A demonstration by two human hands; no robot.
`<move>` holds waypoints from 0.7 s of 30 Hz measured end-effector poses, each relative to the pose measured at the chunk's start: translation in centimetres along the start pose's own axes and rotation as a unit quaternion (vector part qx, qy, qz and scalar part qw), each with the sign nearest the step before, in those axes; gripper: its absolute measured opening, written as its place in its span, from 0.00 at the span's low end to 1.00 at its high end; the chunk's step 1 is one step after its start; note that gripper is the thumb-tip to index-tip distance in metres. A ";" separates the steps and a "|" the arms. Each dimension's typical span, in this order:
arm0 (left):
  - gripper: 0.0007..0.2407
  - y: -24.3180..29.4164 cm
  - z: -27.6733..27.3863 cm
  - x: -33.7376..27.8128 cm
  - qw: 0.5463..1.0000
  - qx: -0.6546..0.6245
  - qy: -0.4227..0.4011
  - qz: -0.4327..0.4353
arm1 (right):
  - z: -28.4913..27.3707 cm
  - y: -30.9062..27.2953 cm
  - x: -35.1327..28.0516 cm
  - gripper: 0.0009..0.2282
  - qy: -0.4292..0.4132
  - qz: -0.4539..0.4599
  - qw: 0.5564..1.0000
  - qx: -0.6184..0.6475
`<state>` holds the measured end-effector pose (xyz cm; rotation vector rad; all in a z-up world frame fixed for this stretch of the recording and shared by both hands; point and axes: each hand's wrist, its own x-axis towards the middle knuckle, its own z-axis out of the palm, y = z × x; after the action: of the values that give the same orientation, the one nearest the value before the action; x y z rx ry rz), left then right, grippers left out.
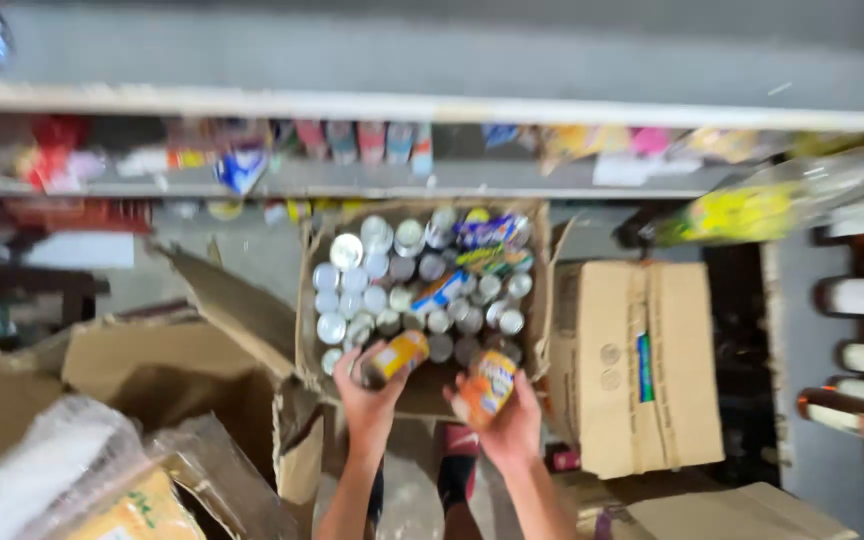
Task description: The person is taking canned goods from cardboard boxes on the floor and organizing them onto the shelves in a grocery store.
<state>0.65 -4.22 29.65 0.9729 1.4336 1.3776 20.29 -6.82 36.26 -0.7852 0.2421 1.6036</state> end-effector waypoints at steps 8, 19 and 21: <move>0.22 18.5 -2.0 -1.6 0.953 -0.276 -0.068 -0.102 | 8.2 -3.5 -11.4 0.27 -0.084 -0.025 0.996 -0.011; 0.20 14.2 4.7 -3.9 0.892 -0.383 -0.211 -0.113 | 2.8 -8.8 -19.2 0.33 -0.108 -0.061 0.991 -0.059; 0.22 12.5 6.7 -5.8 0.904 -0.327 -0.273 -0.044 | -1.6 -9.9 -19.8 0.36 -0.119 -0.075 0.987 -0.074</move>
<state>8.23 -6.89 42.69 0.7420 0.5231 1.2522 30.06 -21.36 49.85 -0.6988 -0.1063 1.5669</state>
